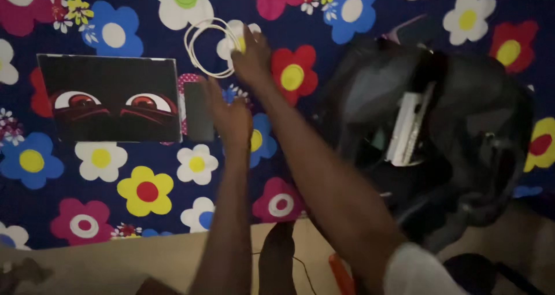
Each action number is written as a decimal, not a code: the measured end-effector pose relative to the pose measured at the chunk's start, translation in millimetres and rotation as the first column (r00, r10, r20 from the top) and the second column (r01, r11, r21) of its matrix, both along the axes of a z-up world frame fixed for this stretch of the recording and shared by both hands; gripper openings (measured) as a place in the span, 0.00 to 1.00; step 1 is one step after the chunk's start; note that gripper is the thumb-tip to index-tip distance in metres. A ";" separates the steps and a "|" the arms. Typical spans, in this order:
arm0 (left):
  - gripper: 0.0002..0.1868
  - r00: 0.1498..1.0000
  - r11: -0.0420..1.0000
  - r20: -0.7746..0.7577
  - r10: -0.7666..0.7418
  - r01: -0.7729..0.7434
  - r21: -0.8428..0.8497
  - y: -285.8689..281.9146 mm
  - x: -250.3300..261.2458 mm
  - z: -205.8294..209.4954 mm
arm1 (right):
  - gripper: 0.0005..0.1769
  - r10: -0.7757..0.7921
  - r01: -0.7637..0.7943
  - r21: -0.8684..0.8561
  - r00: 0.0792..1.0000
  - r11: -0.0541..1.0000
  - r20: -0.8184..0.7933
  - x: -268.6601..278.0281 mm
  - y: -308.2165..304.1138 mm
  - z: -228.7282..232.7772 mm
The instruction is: The person opens a black backpack on a bed and removes items one at a time, placing a notebook, a book, a phone, a wallet, a water bottle, cables, and small containers onto the bed. They continue emptying the bag's compartments and arranging the removed items on the bedspread.
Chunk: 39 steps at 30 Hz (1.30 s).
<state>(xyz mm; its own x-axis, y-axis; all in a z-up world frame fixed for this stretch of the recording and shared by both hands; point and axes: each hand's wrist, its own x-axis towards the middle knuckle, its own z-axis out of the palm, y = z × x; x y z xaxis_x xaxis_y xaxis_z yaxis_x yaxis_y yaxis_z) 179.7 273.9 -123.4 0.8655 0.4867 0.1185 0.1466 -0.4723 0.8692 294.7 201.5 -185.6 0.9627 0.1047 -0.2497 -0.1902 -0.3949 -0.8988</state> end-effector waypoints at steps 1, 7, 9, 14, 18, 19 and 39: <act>0.33 1.000 0.998 0.027 0.006 -0.005 -0.061 -17.4 -23.1 21.4 | 0.29 -0.027 0.022 0.071 0.997 0.997 0.075 -33.3 -13.6 28.0; 0.14 0.972 0.776 -0.225 0.061 -0.188 -0.602 -167.0 -153.3 130.8 | 0.30 -0.135 0.350 0.648 0.924 0.676 -0.358 -262.3 -190.5 191.7; 0.12 0.977 0.729 -0.212 -0.028 -0.125 -0.672 -220.0 -176.1 146.2 | 0.30 -0.260 0.420 0.705 0.908 0.572 -0.330 -293.6 -238.0 218.5; 0.16 0.939 0.697 -0.201 -0.279 0.053 -0.715 -316.8 -217.9 143.5 | 0.31 -0.394 0.589 0.456 0.799 0.667 -0.456 -322.9 -346.0 222.1; 0.25 0.892 0.903 -0.196 -0.407 0.360 -0.235 -344.9 -208.4 91.2 | 0.31 -0.292 0.393 0.444 0.915 0.805 -0.280 -312.9 -398.8 163.8; 0.26 0.869 0.898 -0.230 -0.438 0.411 -0.158 -346.4 -201.5 74.4 | 0.30 -0.314 0.391 0.387 0.916 0.835 -0.249 -312.9 -405.8 150.0; 0.30 0.951 0.952 -0.223 -0.215 0.256 0.171 -428.8 -149.0 29.0 | 0.30 -0.437 0.515 0.443 0.857 0.734 -0.273 -291.9 -473.3 79.0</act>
